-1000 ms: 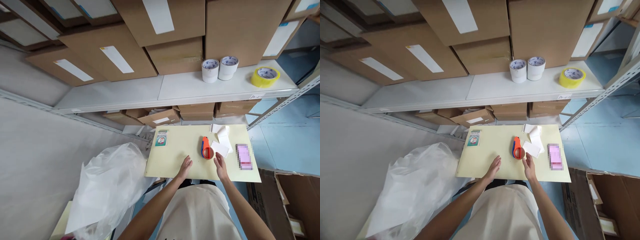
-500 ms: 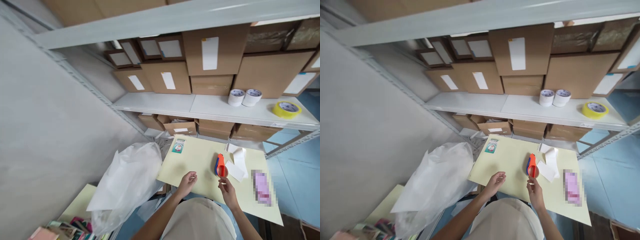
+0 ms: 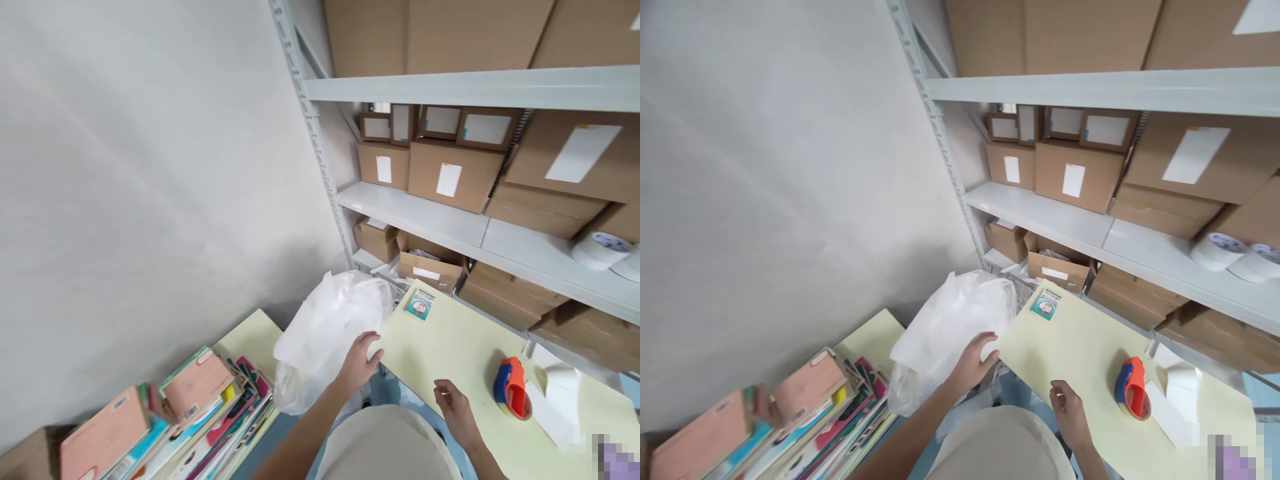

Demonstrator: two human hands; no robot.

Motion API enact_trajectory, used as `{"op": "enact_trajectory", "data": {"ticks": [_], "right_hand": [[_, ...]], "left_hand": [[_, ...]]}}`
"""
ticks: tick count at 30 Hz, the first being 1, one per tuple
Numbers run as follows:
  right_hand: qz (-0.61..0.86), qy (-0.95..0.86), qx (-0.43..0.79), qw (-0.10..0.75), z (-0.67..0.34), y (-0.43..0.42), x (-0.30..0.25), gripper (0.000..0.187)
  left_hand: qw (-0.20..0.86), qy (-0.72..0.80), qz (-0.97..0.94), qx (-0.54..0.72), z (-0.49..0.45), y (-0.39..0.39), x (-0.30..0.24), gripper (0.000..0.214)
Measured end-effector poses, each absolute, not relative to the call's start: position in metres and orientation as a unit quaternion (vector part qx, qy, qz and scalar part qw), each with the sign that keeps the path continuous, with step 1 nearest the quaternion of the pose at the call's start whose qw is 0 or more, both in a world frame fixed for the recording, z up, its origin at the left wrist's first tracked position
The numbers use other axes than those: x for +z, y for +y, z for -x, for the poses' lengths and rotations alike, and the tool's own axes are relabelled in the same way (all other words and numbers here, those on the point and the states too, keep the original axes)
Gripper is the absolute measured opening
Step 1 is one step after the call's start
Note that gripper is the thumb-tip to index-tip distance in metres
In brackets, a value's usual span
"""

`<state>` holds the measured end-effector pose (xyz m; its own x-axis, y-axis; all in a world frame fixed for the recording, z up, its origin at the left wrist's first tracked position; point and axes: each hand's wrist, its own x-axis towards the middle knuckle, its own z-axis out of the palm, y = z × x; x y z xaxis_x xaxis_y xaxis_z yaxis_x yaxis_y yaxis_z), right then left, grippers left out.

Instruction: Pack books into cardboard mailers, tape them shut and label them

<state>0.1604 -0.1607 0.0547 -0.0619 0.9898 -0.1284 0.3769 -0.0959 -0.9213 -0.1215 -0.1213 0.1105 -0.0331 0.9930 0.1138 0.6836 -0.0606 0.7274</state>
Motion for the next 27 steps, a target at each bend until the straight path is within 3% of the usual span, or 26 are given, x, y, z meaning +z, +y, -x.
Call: {"op": "enact_trajectory", "data": {"ticks": [3, 5, 10, 13, 19, 23, 27], "right_hand": [[0.569, -0.638, 0.423, 0.301, -0.116, -0.155, 0.06, 0.031], [0.548, -0.677, 0.402, 0.281, -0.088, -0.15, 0.065, 0.029], [0.457, -0.789, 0.339, 0.232, -0.02, -0.124, 0.093, 0.029], [0.412, -0.835, 0.283, 0.229, 0.012, -0.103, 0.117, 0.031], [0.384, -0.846, 0.207, 0.307, 0.056, -0.075, 0.151, 0.036], [0.409, -0.809, 0.206, 0.369, 0.074, -0.056, 0.178, 0.058], [0.42, -0.777, 0.155, 0.442, 0.074, -0.036, 0.224, 0.081]], "left_hand": [[0.086, 0.742, -0.585, 0.317, 0.176, -0.124, 0.114, 0.038], [0.05, 0.801, -0.531, 0.274, 0.206, -0.12, 0.122, 0.048], [0.135, 0.844, -0.488, 0.177, 0.249, -0.082, 0.149, 0.068], [0.211, 0.838, -0.471, 0.176, 0.26, -0.057, 0.157, 0.066], [0.294, 0.74, -0.444, 0.41, 0.263, -0.061, 0.155, 0.048], [0.339, 0.581, -0.502, 0.544, 0.262, -0.083, 0.173, 0.052], [0.327, 0.496, -0.555, 0.583, 0.261, -0.094, 0.2, 0.057]]}}
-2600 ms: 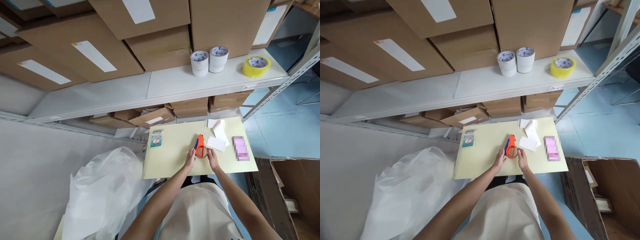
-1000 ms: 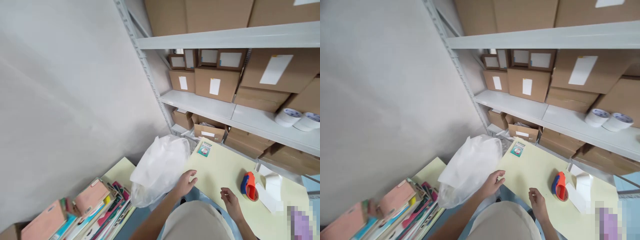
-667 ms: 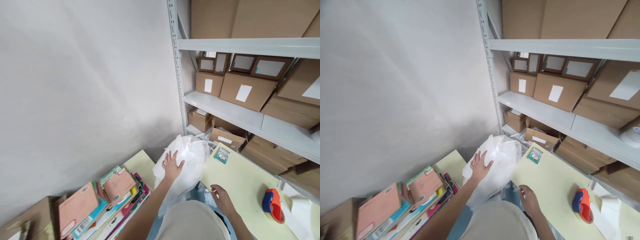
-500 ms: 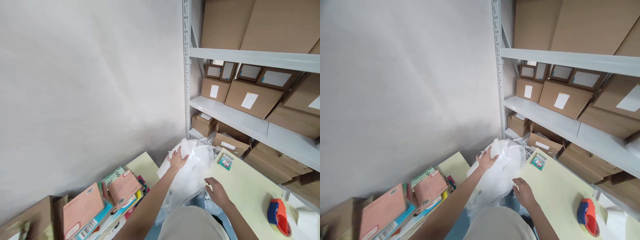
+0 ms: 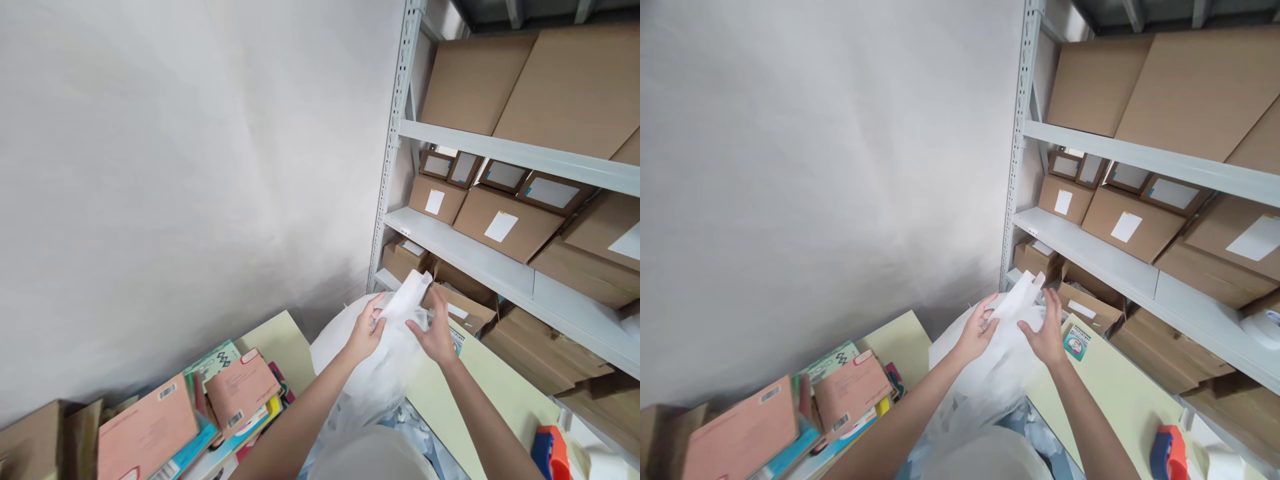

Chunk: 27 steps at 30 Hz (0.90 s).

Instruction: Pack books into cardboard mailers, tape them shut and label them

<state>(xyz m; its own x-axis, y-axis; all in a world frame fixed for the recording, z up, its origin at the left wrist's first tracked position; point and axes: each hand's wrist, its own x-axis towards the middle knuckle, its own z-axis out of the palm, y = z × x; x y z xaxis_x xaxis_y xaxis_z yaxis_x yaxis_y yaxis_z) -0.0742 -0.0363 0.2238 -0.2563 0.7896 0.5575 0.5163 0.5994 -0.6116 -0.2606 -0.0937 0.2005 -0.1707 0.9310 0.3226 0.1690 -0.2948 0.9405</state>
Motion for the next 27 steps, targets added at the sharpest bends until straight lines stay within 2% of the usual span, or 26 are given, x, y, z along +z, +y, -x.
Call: {"op": "enact_trajectory", "data": {"ticks": [2, 3, 7, 10, 16, 20, 22, 24, 26, 27], "right_hand": [[0.412, -0.775, 0.129, 0.462, 0.068, -0.031, 0.247, 0.089], [0.403, -0.781, 0.124, 0.461, 0.063, -0.03, 0.257, 0.087], [0.354, -0.821, 0.097, 0.437, 0.047, -0.034, 0.286, 0.048], [0.324, -0.839, 0.053, 0.433, 0.037, -0.043, 0.3, 0.032], [0.324, -0.875, -0.041, 0.359, 0.024, -0.063, 0.322, 0.032], [0.34, -0.877, -0.001, 0.34, 0.025, -0.064, 0.328, 0.021], [0.372, -0.852, 0.034, 0.367, 0.026, -0.063, 0.332, 0.018], [0.422, -0.809, 0.073, 0.403, 0.027, -0.063, 0.337, 0.016], [0.454, -0.77, 0.116, 0.433, 0.026, -0.065, 0.345, 0.014], [0.46, -0.756, 0.137, 0.445, 0.025, -0.067, 0.349, 0.014]], "left_hand": [[0.321, 0.48, -0.581, 0.574, 0.26, -0.097, 0.211, 0.057], [0.321, 0.476, -0.593, 0.564, 0.261, -0.099, 0.215, 0.057], [0.321, 0.467, -0.637, 0.522, 0.261, -0.105, 0.225, 0.059], [0.322, 0.463, -0.656, 0.501, 0.26, -0.107, 0.231, 0.061], [0.345, 0.445, -0.685, 0.462, 0.257, -0.104, 0.239, 0.061], [0.35, 0.417, -0.702, 0.459, 0.25, -0.102, 0.235, 0.061], [0.3, 0.415, -0.704, 0.492, 0.247, -0.101, 0.232, 0.07], [0.226, 0.453, -0.701, 0.503, 0.243, -0.1, 0.23, 0.094], [0.17, 0.521, -0.688, 0.475, 0.239, -0.098, 0.228, 0.113], [0.155, 0.551, -0.68, 0.458, 0.237, -0.096, 0.227, 0.114]]}}
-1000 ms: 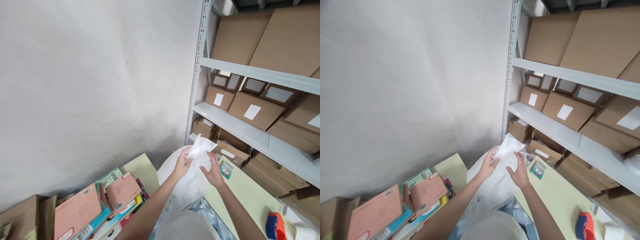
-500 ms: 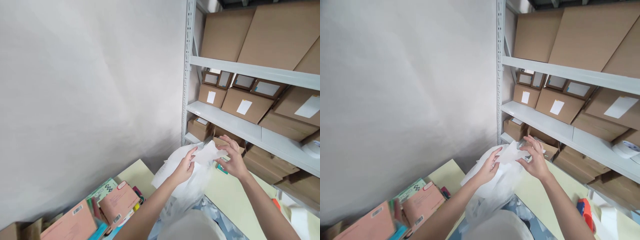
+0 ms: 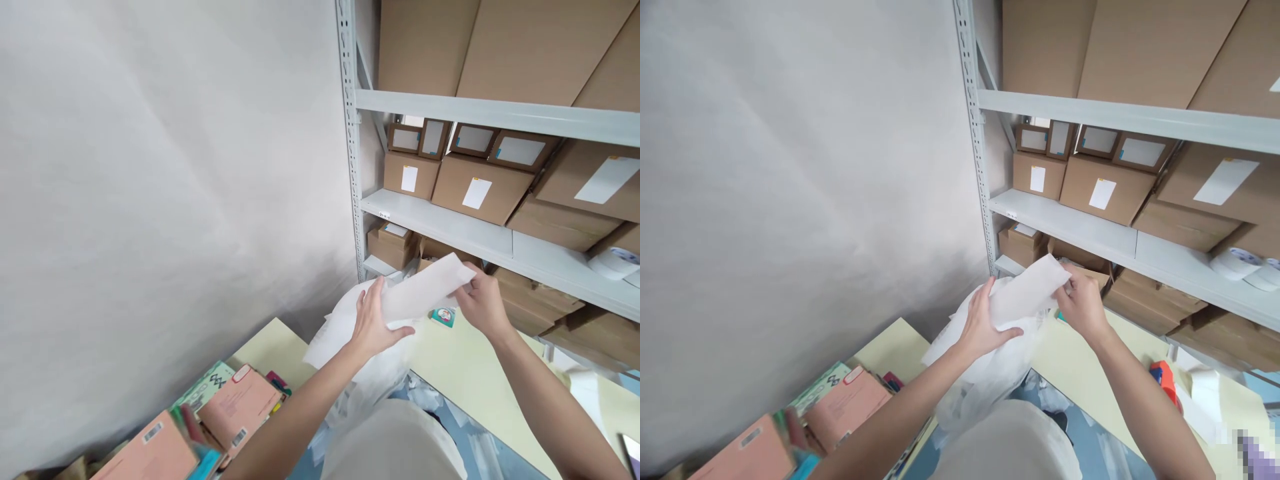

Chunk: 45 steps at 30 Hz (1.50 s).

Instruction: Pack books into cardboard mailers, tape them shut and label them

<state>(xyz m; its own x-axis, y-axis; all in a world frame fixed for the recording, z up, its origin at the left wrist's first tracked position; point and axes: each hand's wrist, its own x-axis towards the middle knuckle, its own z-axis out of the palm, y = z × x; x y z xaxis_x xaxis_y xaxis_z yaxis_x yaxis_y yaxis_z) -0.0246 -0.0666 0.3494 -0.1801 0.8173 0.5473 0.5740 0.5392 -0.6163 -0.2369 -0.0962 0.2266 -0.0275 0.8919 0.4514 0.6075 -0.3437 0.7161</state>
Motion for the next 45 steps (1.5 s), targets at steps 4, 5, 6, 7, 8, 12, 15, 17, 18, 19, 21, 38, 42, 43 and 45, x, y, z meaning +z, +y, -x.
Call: {"op": "enact_trajectory", "data": {"ticks": [4, 5, 6, 7, 8, 12, 15, 17, 18, 19, 21, 38, 42, 43, 45], "right_hand": [[0.469, -0.71, 0.179, 0.494, 0.014, -0.071, 0.36, 0.016], [0.479, -0.694, 0.177, 0.507, 0.01, -0.071, 0.361, 0.015], [0.489, -0.678, 0.171, 0.521, 0.004, -0.07, 0.36, 0.013], [0.502, -0.662, 0.163, 0.533, -0.002, -0.07, 0.358, 0.012], [0.517, -0.645, 0.156, 0.541, -0.008, -0.069, 0.355, 0.011], [0.594, -0.574, 0.166, 0.539, -0.039, -0.068, 0.332, 0.021], [0.633, -0.52, 0.194, 0.54, -0.061, -0.073, 0.307, 0.024], [0.647, -0.478, 0.218, 0.553, -0.074, -0.08, 0.287, 0.025], [0.651, -0.455, 0.233, 0.562, -0.08, -0.085, 0.277, 0.029], [0.655, -0.428, 0.245, 0.573, -0.085, -0.09, 0.266, 0.036], [0.667, -0.372, 0.254, 0.594, -0.094, -0.102, 0.243, 0.048], [0.842, -0.282, 0.245, 0.388, -0.181, -0.184, 0.055, 0.043], [0.853, -0.331, 0.237, 0.325, -0.201, -0.183, 0.014, 0.033], [0.856, -0.334, 0.24, 0.312, -0.205, -0.181, 0.004, 0.032], [0.86, -0.341, 0.244, 0.292, -0.213, -0.179, -0.013, 0.029]], "left_hand": [[0.157, 0.572, -0.646, 0.481, 0.238, -0.089, 0.222, 0.088], [0.169, 0.566, -0.634, 0.5, 0.24, -0.087, 0.222, 0.084], [0.184, 0.559, -0.621, 0.517, 0.242, -0.086, 0.221, 0.08], [0.202, 0.554, -0.609, 0.531, 0.244, -0.084, 0.222, 0.075], [0.222, 0.548, -0.597, 0.542, 0.246, -0.081, 0.222, 0.068], [0.3, 0.518, -0.542, 0.59, 0.247, -0.07, 0.228, 0.045], [0.389, 0.517, -0.471, 0.6, 0.239, -0.061, 0.229, 0.048], [0.443, 0.526, -0.43, 0.585, 0.23, -0.055, 0.225, 0.054], [0.46, 0.534, -0.417, 0.574, 0.225, -0.053, 0.223, 0.055], [0.471, 0.544, -0.41, 0.56, 0.22, -0.051, 0.219, 0.056], [0.484, 0.561, -0.418, 0.526, 0.209, -0.046, 0.21, 0.056], [0.547, 0.613, -0.545, 0.169, 0.113, 0.0, 0.075, 0.069], [0.448, 0.65, -0.603, 0.114, 0.096, 0.004, 0.028, 0.061], [0.432, 0.653, -0.613, 0.102, 0.09, 0.004, 0.017, 0.057], [0.406, 0.665, -0.621, 0.085, 0.079, 0.004, -0.002, 0.051]]}}
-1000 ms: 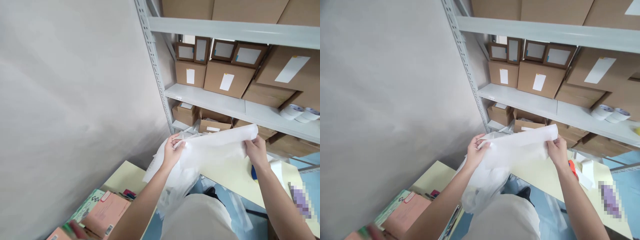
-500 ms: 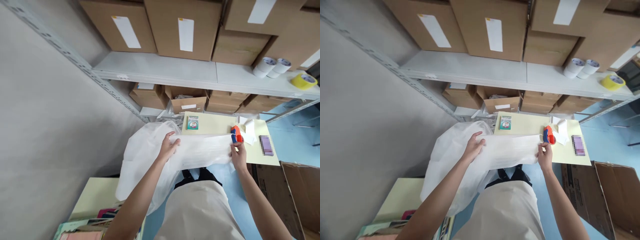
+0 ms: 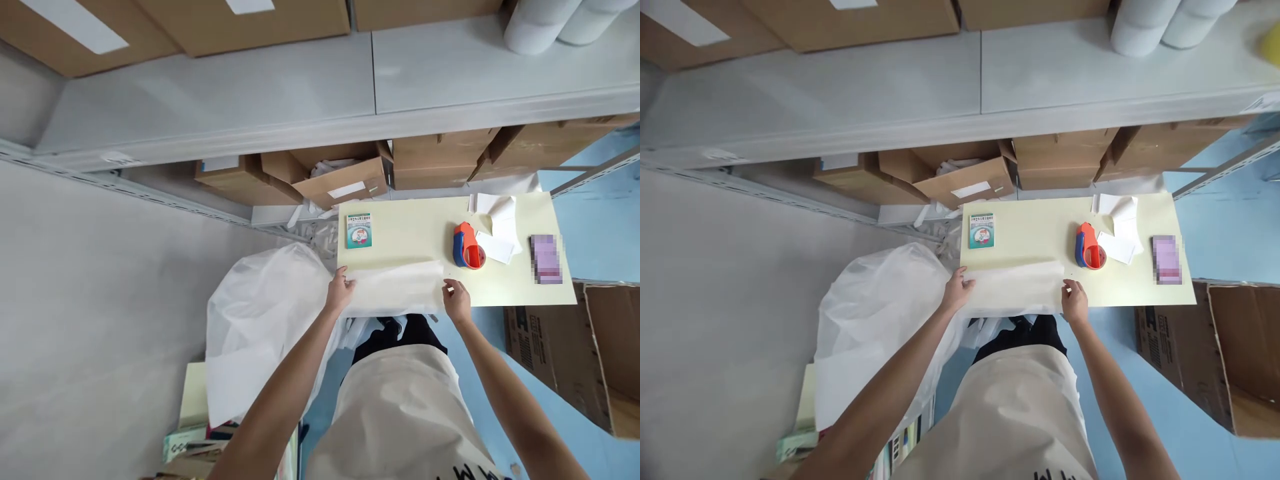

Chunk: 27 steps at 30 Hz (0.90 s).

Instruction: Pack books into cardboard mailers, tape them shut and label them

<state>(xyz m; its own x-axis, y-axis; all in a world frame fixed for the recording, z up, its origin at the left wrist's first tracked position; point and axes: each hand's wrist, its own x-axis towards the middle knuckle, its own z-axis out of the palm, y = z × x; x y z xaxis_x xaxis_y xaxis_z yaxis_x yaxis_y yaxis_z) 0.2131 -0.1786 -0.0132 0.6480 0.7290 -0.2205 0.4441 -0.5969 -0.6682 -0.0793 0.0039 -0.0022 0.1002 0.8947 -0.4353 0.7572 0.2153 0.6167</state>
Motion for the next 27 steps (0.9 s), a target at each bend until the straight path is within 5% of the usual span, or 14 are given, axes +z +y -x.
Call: {"op": "enact_trajectory", "data": {"ticks": [10, 18, 27], "right_hand": [[0.82, -0.501, 0.145, 0.234, -0.223, -0.177, -0.033, 0.039], [0.735, -0.626, 0.259, 0.04, -0.21, -0.152, -0.041, 0.072], [0.735, -0.631, 0.247, -0.018, -0.219, -0.151, -0.041, 0.074]], "left_hand": [[0.253, 0.634, -0.716, 0.146, 0.052, -0.029, -0.035, 0.062], [0.276, 0.487, -0.818, -0.133, 0.028, -0.05, -0.041, 0.085], [0.302, 0.501, -0.796, -0.156, 0.025, -0.047, -0.049, 0.086]]}}
